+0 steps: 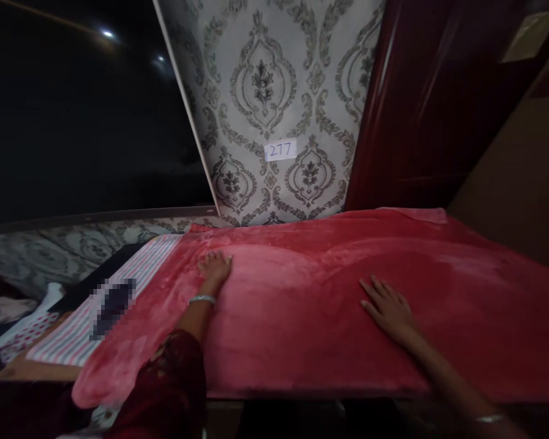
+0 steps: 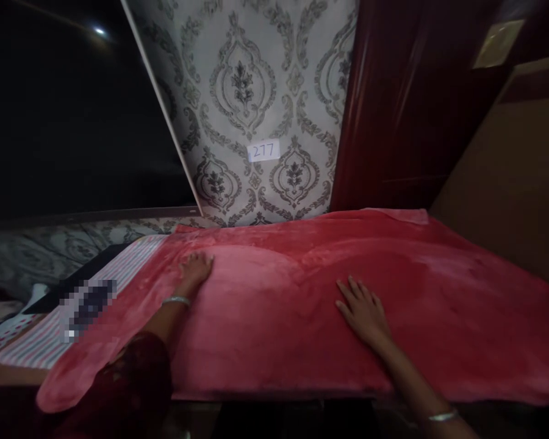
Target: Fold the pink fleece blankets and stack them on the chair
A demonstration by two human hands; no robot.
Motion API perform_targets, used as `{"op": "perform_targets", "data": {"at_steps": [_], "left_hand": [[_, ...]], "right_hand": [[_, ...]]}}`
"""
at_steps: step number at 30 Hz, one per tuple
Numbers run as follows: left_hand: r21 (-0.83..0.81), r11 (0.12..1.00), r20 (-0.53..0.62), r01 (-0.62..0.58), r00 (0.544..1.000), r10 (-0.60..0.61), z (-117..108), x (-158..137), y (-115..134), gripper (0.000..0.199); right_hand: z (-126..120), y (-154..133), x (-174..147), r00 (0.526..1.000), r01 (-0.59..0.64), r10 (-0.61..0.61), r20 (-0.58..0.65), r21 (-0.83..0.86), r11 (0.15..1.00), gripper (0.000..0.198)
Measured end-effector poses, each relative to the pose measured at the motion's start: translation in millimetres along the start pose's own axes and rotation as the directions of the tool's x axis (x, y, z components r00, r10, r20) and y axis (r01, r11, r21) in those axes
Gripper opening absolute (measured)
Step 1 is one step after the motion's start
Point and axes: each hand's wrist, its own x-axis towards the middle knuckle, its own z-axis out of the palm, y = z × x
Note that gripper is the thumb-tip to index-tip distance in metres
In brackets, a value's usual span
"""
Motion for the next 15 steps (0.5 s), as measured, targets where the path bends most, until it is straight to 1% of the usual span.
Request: {"op": "perform_targets", "data": {"at_steps": [1,3,4,5,7,9,11,13,14,15], "left_hand": [[-0.011,0.996,0.011,-0.091,0.996,0.092,0.7,-4.6,17.0,0.068],[-0.038,0.960,0.032,-0.276,0.960,0.278,3.1,-17.7,53.3,0.067],[-0.051,0.935,0.036,-0.352,0.935,0.354,5.1,-25.6,70.7,0.067],[-0.060,0.908,0.037,-0.414,0.908,0.417,7.8,-33.8,86.2,0.066],[-0.057,0.863,0.039,-0.501,0.863,0.504,15.6,-48.6,109.3,0.066],[-0.033,0.837,0.043,-0.546,0.836,0.547,25.1,-57.8,120.3,0.064],[0.000,0.828,0.044,-0.561,0.827,0.560,33.7,-60.3,122.4,0.062],[0.026,0.827,0.048,-0.561,0.827,0.560,38.9,-57.9,120.6,0.062],[0.034,0.827,0.055,-0.561,0.827,0.559,40.1,-56.0,119.6,0.062],[0.038,0.826,0.065,-0.562,0.826,0.559,40.4,-54.1,119.1,0.062]], "right_hand": [[-6.2,-4.6,3.7,0.999,-0.021,0.021,0.026,0.009,1.000,0.057],[-19.1,-20.8,13.5,0.999,-0.003,0.001,0.039,0.044,0.999,0.056],[-24.9,-32.7,19.3,0.999,0.041,-0.043,0.026,0.072,0.997,0.056],[-29.6,-46.8,25.5,0.993,0.118,-0.119,0.005,0.107,0.987,0.056],[-34.4,-79.4,38.1,0.967,0.251,-0.254,-0.003,0.187,0.950,0.055],[-33.3,-111.3,50.6,0.932,0.345,-0.362,0.030,0.239,0.908,0.054],[-29.3,-134.5,63.9,0.878,0.437,-0.473,0.069,0.285,0.853,0.054],[-26.4,-142.3,79.5,0.832,0.501,-0.547,0.098,0.292,0.815,0.056],[-26.3,-139.2,88.4,0.823,0.513,-0.556,0.113,0.272,0.814,0.058],[-27.0,-131.1,97.6,0.829,0.507,-0.544,0.131,0.235,0.829,0.059]]}}
